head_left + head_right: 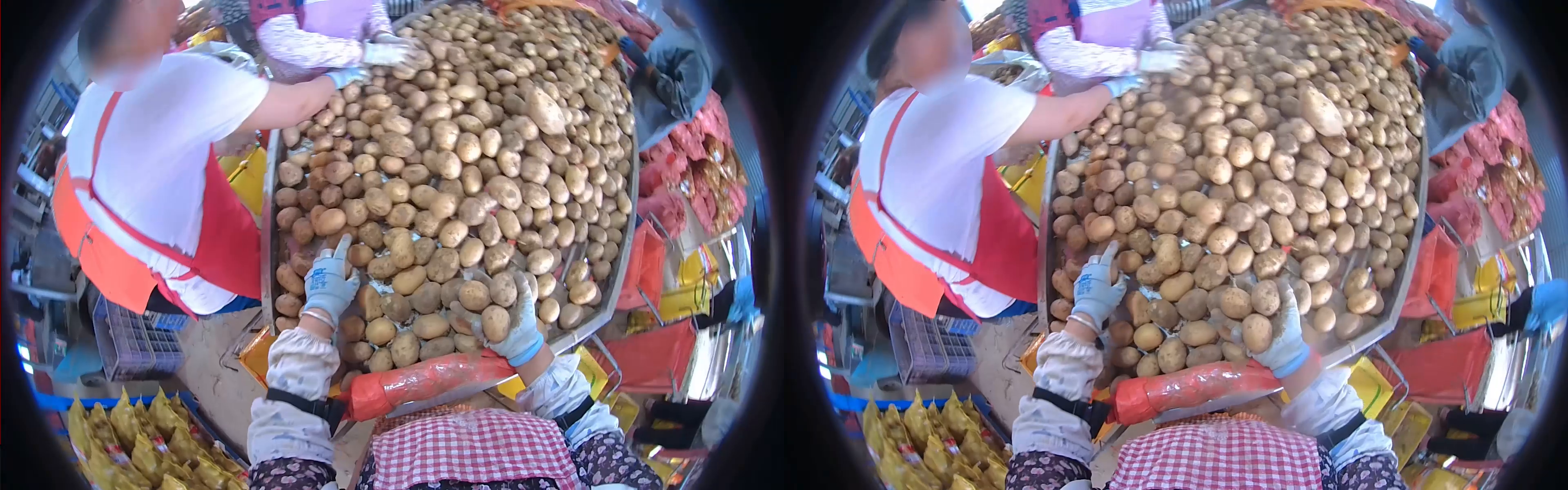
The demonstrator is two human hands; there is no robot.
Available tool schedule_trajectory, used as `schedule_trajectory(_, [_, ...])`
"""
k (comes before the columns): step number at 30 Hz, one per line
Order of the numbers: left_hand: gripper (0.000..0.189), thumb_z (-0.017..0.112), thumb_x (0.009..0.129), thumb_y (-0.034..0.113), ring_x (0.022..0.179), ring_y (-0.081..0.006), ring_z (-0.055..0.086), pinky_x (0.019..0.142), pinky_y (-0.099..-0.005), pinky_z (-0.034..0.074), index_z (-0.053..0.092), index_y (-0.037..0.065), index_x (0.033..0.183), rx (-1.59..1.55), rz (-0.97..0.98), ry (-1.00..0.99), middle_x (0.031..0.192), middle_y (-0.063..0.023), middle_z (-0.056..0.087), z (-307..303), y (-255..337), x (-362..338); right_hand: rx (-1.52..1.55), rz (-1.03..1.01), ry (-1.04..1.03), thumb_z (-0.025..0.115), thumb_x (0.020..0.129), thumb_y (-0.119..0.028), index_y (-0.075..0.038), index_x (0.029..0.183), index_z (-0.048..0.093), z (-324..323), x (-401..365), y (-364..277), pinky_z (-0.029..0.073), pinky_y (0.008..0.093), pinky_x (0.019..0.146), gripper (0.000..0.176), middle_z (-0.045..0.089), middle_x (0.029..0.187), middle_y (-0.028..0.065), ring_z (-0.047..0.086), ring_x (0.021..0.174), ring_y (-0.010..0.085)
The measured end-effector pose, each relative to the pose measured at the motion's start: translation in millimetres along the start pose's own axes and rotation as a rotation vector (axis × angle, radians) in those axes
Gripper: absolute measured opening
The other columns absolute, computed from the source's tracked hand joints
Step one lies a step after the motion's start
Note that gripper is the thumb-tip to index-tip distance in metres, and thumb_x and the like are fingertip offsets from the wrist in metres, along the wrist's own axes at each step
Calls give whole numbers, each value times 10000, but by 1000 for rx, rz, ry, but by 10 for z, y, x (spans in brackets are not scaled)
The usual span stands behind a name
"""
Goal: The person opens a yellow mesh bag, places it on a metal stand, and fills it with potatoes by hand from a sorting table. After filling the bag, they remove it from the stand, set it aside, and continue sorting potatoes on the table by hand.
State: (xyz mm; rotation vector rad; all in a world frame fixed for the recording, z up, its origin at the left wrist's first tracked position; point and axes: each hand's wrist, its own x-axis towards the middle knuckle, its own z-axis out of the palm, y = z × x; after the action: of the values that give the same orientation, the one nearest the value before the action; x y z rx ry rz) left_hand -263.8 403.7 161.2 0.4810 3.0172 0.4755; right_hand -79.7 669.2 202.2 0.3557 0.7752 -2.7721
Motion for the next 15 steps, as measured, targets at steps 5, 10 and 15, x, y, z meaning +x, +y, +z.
schedule_trajectory(5, [620,665,802,244,1035,-343,606,838,-474,502,417,221,1370,175,-44,-238,1226,-167,498,62,353,181,-579,-198,-9,602,865,-398,-378,1215,608,-160,-72,30,174,550,1073,350,500,1375,-41,443,1238,233])
schedule_trajectory(10, [558,678,804,281,993,-324,625,794,-470,509,457,188,1308,241,-146,-202,1134,-159,558,249,234,225,-257,-208,-145,558,887,-500,-313,1364,482,-124,-21,24,228,572,1079,518,395,1460,57,463,1226,300])
schedule_trajectory(15, [556,678,812,276,924,-333,631,792,-419,509,465,84,1287,-96,13,95,1122,-180,600,256,-12,179,273,-3,93,404,857,-712,-153,1460,308,-90,15,-25,406,589,979,828,403,1399,196,438,1225,453])
